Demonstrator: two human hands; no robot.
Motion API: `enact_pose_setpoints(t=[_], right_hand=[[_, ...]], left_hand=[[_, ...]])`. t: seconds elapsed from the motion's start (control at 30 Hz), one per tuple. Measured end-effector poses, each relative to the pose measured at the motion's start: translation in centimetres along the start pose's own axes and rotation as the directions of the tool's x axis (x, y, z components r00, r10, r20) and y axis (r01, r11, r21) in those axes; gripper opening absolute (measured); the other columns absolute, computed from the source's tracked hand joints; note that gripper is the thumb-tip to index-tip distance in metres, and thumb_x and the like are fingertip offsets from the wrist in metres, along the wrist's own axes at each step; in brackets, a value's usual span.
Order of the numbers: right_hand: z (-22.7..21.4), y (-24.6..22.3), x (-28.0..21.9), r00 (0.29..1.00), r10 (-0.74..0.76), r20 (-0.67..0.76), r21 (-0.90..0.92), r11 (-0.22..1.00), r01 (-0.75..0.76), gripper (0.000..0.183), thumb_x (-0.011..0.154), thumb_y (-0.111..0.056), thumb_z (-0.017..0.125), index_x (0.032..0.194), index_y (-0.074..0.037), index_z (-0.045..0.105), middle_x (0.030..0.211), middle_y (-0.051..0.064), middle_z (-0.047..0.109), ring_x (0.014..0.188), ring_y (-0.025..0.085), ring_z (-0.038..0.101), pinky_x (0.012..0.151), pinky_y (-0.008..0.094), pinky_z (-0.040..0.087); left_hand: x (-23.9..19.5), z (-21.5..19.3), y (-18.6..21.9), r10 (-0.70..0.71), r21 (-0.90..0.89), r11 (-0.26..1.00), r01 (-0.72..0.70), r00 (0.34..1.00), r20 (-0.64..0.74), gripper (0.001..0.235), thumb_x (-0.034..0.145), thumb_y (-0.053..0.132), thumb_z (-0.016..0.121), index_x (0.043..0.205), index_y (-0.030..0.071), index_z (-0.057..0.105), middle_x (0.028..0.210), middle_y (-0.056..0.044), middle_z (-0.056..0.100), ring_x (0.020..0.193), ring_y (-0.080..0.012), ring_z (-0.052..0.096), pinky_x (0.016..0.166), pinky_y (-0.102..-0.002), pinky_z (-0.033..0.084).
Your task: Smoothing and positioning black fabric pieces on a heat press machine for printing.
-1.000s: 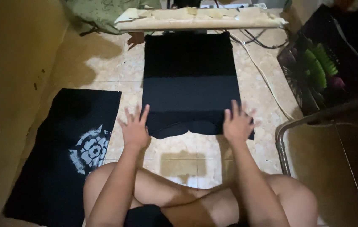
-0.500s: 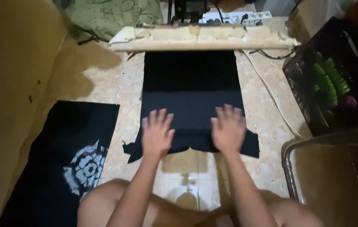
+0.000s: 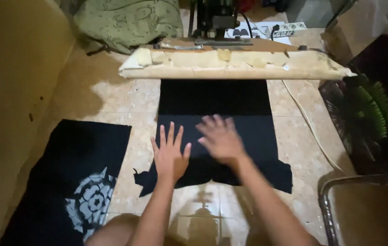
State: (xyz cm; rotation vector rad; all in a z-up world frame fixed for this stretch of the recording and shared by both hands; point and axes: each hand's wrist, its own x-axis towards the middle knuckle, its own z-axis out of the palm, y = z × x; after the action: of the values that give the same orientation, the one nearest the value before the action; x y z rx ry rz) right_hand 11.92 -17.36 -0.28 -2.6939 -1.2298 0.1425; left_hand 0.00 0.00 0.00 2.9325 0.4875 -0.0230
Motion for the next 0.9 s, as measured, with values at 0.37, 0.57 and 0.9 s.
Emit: enact_pose_setpoints(t=[0.37,0.57,0.9], right_hand=[[-11.3,5.3,0.7,0.709,0.705,0.018,0.175,0.696,-0.697,0.078,0.101,-0.074,0.031,0.157,-0.021,0.046,0.154,0.027,0.05,0.148,0.045,0.038,0.121,0.069,0.011],[-3.3,-1.8,0.8,0.956,-0.13,0.263,-0.077,0.985,0.155,0.063,0.102,-0.061,0.036,0.157,-0.03,0.041,0.171,0.004,0.023,0.157,0.036,0.014,0.121,0.071,0.013],[1.3,22.0,1.4,0.605,0.793,0.072,0.131,0.594,-0.794,0.067,0.094,-0.067,0.033,0.159,-0.05,0.031,0.172,-0.008,0.022,0.158,0.033,0.007,0.106,0.08,0.03]], left_hand=[[-0.3,0.8,0.5,0.032,-0.031,0.998,-0.046,0.933,-0.358,0.058,0.099,0.047,0.045,0.153,0.025,0.049,0.164,-0.007,0.039,0.152,-0.0369,0.032,0.116,-0.069,0.025],[-0.5,1.6,0.3,0.04,-0.004,0.999,-0.045,0.923,-0.383,0.058,0.1,0.05,0.044,0.153,0.026,0.048,0.165,-0.006,0.039,0.152,-0.0355,0.032,0.116,-0.069,0.025],[-0.4,1.3,0.5,-0.005,-0.037,0.999,-0.007,0.952,-0.305,0.059,0.099,0.05,0.041,0.154,0.029,0.047,0.165,-0.004,0.038,0.154,-0.0351,0.028,0.116,-0.069,0.022]])
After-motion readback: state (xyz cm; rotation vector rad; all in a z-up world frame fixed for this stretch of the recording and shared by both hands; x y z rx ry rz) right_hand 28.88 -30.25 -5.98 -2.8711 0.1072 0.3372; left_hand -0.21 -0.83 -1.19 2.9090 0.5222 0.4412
